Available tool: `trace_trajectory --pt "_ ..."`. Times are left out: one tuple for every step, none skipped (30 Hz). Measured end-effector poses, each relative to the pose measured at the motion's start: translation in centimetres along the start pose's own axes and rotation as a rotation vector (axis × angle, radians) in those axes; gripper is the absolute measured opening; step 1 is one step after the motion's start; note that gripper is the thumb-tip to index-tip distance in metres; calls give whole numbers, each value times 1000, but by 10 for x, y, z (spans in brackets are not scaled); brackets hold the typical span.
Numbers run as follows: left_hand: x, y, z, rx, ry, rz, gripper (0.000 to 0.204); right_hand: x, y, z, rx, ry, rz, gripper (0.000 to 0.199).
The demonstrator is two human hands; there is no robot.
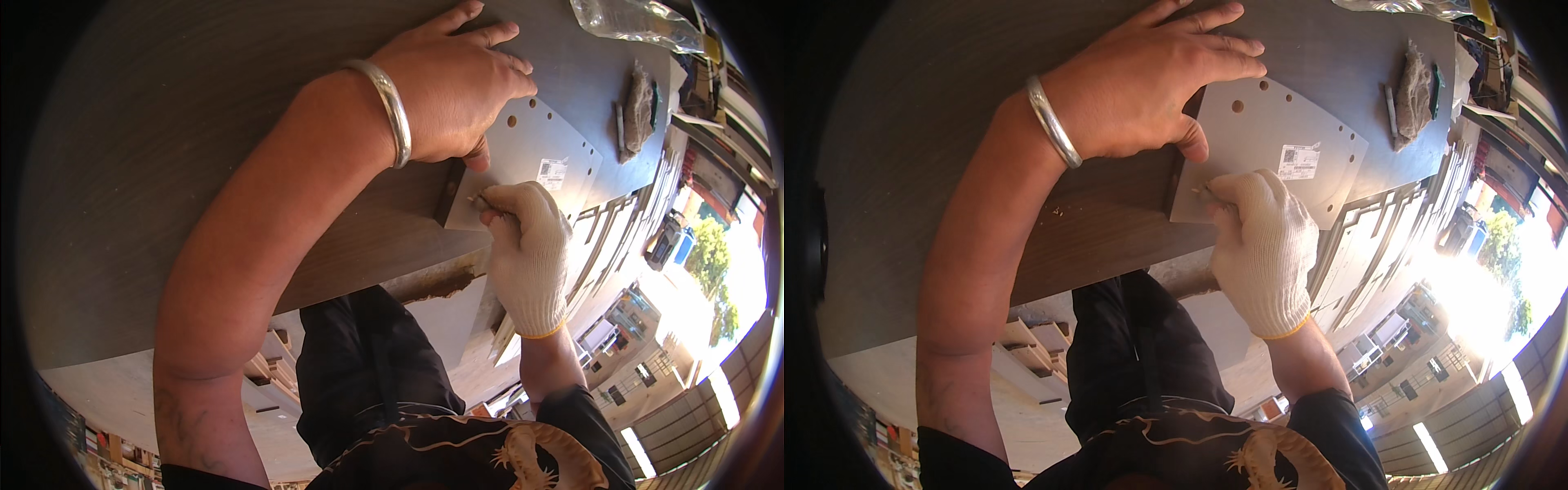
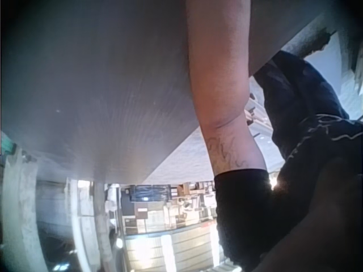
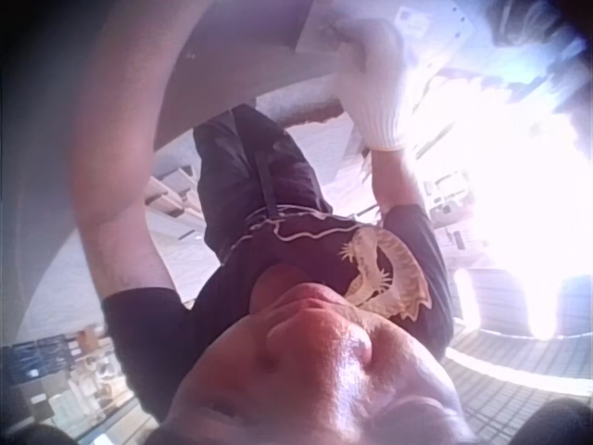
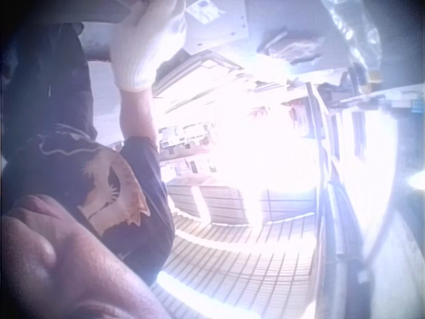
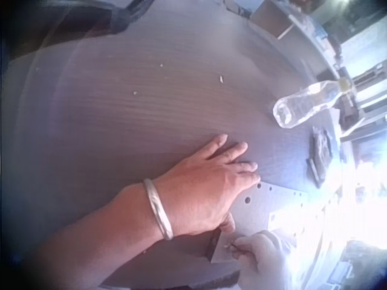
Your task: The person cleans a metal plate with a cloth, scrapes it with a scraper, and applies a substance from a bottle. The person then uses a small cylindrical object to rub the holes in the plate.
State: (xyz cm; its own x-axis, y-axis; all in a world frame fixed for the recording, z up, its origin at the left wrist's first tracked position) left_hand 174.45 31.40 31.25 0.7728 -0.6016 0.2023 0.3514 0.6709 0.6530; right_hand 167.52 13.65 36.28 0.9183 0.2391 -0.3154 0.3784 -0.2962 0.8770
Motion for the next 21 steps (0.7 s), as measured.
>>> trace_trajectory --pt "0 0 0 2 -1 1 71 0 -1 1 -1 -17 4 17" --pt "0 -1 0 4 -3 2 71 0 -1 1 13 -24 13 17" --pt "0 -1 0 4 -4 6 72 0 -2 2 28 -31 22 16" --pt "0 -1 0 6 -4 4 72 0 -2 3 44 -39 30 16" --pt "0 -1 -1 7 -3 2 73 0 -2 4 88 -47 38 16" --pt "0 -2 -1 9 -3 -4 73 0 -2 5 131 -55 45 16" --pt "0 -2 -1 13 -4 -5 73 -1 -1 7 181 -80 57 16" --pt "0 -1 -1 17 -5 -7 73 -1 -1 6 162 -41 48 16" --pt "0 -1 -1 20 -7 -7 73 -1 -1 5 152 -22 42 16" --pt "0 -1 -1 20 -7 -8 73 -1 -1 5 152 -13 30 16" --pt "0 0 -1 19 -7 -9 73 -2 -1 3 108 19 29 16" --pt "0 1 0 14 -7 -11 73 -2 -1 2 73 40 23 16" --pt "0 2 -1 -3 -4 -23 73 -2 0 0 37 66 25 16" --pt "0 2 -1 -20 -2 -35 74 -3 0 0 34 60 20 16" --pt "0 2 -2 -50 4 -57 74 -3 0 -1 30 60 22 16" --pt "0 2 -1 -51 6 -59 74 -3 1 -1 20 60 24 16" --pt "0 2 -2 -52 8 -60 74 -2 1 -2 26 58 22 16" --pt "1 2 -1 -25 4 -41 74 -2 1 -2 25 55 22 16" --pt "1 2 -1 -11 4 -32 75 -2 2 -3 19 57 20 16" --pt "1 1 0 4 3 -22 75 -1 2 -4 10 65 14 16" --pt "1 1 0 4 4 -21 75 0 2 -5 -6 78 7 17"
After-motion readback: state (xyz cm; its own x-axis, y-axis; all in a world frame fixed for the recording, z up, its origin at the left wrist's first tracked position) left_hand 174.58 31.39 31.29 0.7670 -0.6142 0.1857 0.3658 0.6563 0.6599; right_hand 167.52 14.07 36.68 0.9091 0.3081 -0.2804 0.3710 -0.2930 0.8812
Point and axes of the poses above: each hand's wrist, its own x-axis towards the middle knuckle, its own y-axis out of the back of the hand, z = x × y, the point moved 5 cm from there along x, towards the middle knuckle, and after that the axes turned 3 degrees about -y, right-handed, at the moved point
